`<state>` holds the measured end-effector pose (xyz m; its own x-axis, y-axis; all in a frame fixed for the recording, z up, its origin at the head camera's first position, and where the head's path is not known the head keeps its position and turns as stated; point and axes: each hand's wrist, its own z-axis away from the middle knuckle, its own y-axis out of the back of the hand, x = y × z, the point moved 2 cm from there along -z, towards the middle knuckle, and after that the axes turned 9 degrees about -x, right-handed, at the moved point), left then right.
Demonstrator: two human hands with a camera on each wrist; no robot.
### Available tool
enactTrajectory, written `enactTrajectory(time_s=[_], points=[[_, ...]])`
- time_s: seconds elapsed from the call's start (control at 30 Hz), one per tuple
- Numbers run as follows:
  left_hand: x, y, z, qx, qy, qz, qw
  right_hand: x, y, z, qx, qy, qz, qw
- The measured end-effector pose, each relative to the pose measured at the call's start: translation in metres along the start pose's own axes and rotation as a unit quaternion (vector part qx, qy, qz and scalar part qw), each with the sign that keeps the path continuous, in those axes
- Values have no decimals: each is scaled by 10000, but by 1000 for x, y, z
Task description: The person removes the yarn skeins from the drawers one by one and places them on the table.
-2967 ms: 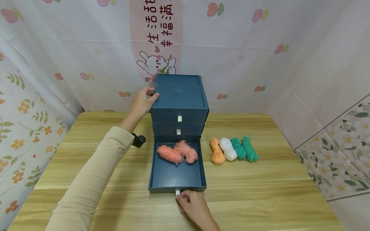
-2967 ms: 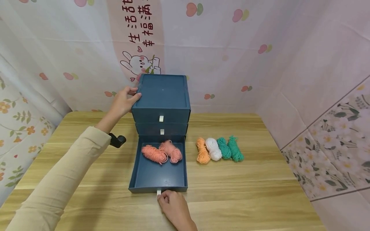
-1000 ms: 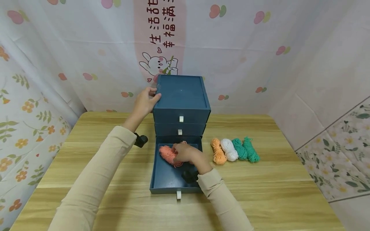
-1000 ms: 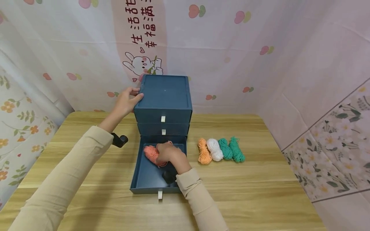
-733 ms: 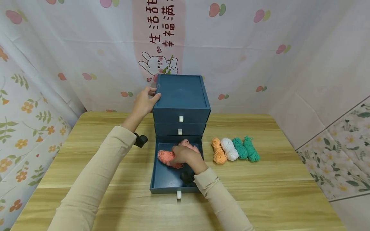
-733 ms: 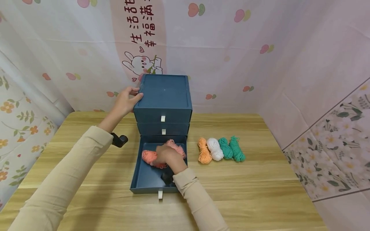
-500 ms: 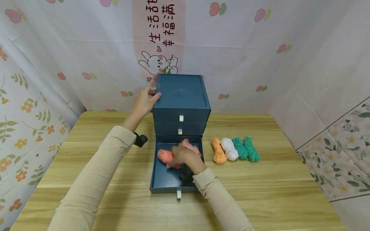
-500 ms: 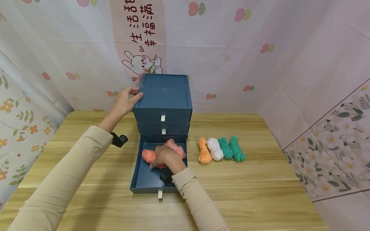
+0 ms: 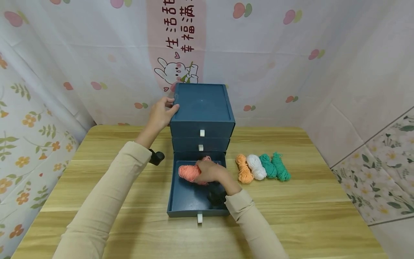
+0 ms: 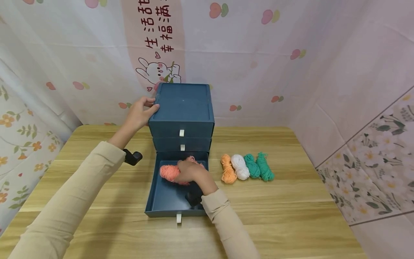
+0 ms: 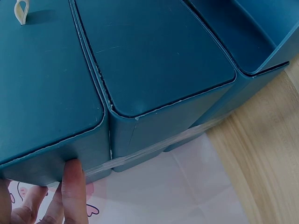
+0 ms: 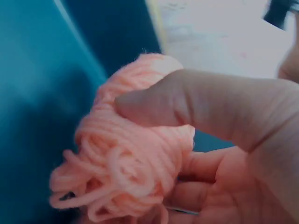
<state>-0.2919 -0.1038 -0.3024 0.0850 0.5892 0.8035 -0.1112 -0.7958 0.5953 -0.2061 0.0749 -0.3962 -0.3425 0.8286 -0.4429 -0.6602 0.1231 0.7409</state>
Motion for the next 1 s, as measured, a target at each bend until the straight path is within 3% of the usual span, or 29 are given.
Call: enactTrajectory(time_s=[0.23,0.43,0.67,0.83,1.0], points=[[-1,1,1,9,7,19,10000,18,16,38,445,319,-1202,9912],[-3,0,1,-84,67,122,9999,51,20,78,1152,381,-1641,9790],[-4,1,1,-32,4,60,10000,109,17,122,1908,-121,-2029,9604],[-4,2,1,-20,0,53,10000,147,18,150,2390,-408,-2432,9392],[-2,3,1,-32,15,71,10000,187,19,168,2850,-1085,-2573,9170]])
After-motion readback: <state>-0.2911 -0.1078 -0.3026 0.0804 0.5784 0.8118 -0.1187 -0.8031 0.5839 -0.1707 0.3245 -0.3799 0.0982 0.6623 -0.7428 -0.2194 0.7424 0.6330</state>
